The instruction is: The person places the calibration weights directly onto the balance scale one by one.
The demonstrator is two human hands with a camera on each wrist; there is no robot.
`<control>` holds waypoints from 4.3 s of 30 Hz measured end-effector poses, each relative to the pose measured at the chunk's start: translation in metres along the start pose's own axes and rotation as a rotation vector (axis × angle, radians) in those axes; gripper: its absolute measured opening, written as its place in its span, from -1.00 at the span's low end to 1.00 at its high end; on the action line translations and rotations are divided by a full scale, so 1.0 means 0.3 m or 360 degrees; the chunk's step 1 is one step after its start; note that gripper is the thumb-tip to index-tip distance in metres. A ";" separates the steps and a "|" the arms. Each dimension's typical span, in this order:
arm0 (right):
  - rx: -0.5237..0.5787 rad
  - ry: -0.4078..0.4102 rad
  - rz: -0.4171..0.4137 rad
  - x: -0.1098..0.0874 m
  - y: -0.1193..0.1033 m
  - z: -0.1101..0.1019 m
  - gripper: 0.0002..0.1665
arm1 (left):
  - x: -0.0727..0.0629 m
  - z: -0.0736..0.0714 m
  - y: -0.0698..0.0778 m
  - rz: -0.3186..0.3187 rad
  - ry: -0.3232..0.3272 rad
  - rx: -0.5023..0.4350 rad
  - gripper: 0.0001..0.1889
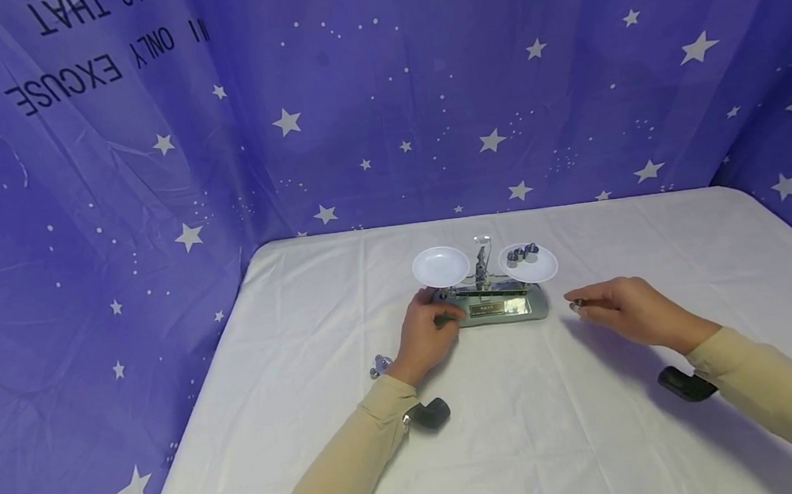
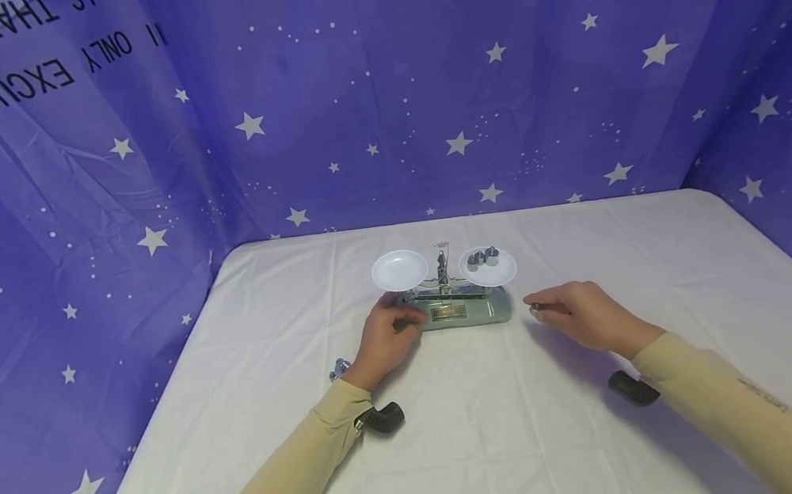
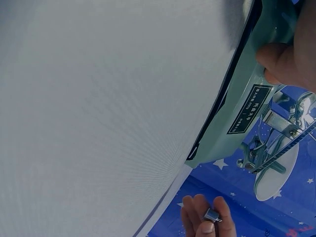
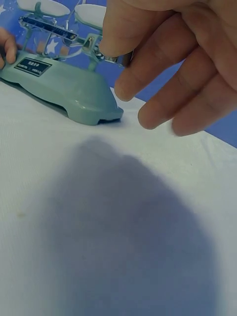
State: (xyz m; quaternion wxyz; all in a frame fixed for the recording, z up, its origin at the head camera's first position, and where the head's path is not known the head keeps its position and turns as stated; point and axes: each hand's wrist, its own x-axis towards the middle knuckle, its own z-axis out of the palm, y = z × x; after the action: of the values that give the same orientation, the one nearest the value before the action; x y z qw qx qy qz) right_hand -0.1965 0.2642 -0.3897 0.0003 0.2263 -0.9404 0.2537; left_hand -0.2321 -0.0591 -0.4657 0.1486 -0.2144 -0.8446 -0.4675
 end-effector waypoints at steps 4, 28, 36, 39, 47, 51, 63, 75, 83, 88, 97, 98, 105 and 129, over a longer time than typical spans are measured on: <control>0.0038 0.0012 -0.0019 0.012 -0.016 -0.005 -0.62 | -0.001 -0.001 -0.001 -0.0002 0.0000 0.0001 -0.80; 0.0390 -0.0160 0.0259 0.100 -0.075 -0.149 -0.51 | -0.001 -0.001 -0.004 0.0009 -0.0004 -0.0003 -0.81; 0.0312 -0.0140 0.0240 0.126 -0.087 -0.163 -0.52 | -0.001 0.003 -0.002 -0.0017 -0.0020 0.0014 -0.82; 0.0284 -0.0134 0.0245 0.141 -0.094 -0.166 -0.52 | -0.001 0.000 -0.002 0.0001 -0.0013 0.0020 -0.82; 0.0187 -0.0123 0.0258 0.187 -0.100 -0.181 -0.52 | 0.000 -0.009 0.000 0.0006 -0.0009 0.0002 -0.82; 0.0123 -0.0105 0.0231 0.214 -0.108 -0.185 -0.53 | -0.001 -0.012 -0.002 -0.0004 -0.0015 0.0012 -0.83; -0.0092 0.0016 0.0085 0.263 -0.120 -0.158 -0.59 | 0.002 -0.008 -0.007 0.0011 -0.0024 0.0030 -0.82; -0.0201 -0.0004 0.0096 0.267 -0.102 -0.118 -0.58 | 0.001 -0.006 -0.004 -0.0003 -0.0035 0.0012 -0.81; -0.0251 0.0046 0.0038 0.262 -0.092 -0.091 -0.59 | 0.000 -0.007 -0.005 0.0014 -0.0028 0.0010 -0.81; -0.0267 0.0074 0.0043 0.259 -0.087 -0.077 -0.59 | 0.000 -0.007 -0.003 0.0024 -0.0025 -0.0004 -0.81; -0.0264 0.0115 0.0069 0.255 -0.093 -0.064 -0.60 | -0.001 -0.006 -0.007 0.0024 -0.0018 -0.0012 -0.82; -0.0261 0.0115 0.0068 0.254 -0.094 -0.064 -0.61 | -0.001 -0.006 -0.007 0.0023 -0.0017 -0.0013 -0.82; -0.0262 0.0118 0.0071 0.253 -0.098 -0.062 -0.62 | -0.001 -0.005 -0.003 0.0039 -0.0003 0.0009 -0.81; -0.0205 0.0124 0.0096 0.250 -0.101 -0.088 -0.66 | 0.000 -0.007 0.004 0.0022 -0.0014 0.0021 -0.82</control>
State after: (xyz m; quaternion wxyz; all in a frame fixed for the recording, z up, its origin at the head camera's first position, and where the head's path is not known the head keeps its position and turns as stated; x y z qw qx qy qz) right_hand -0.2538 0.2216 -0.3436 0.0437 0.1874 -0.9604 0.2013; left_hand -0.2312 -0.0605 -0.4637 0.1497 -0.2213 -0.8469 -0.4598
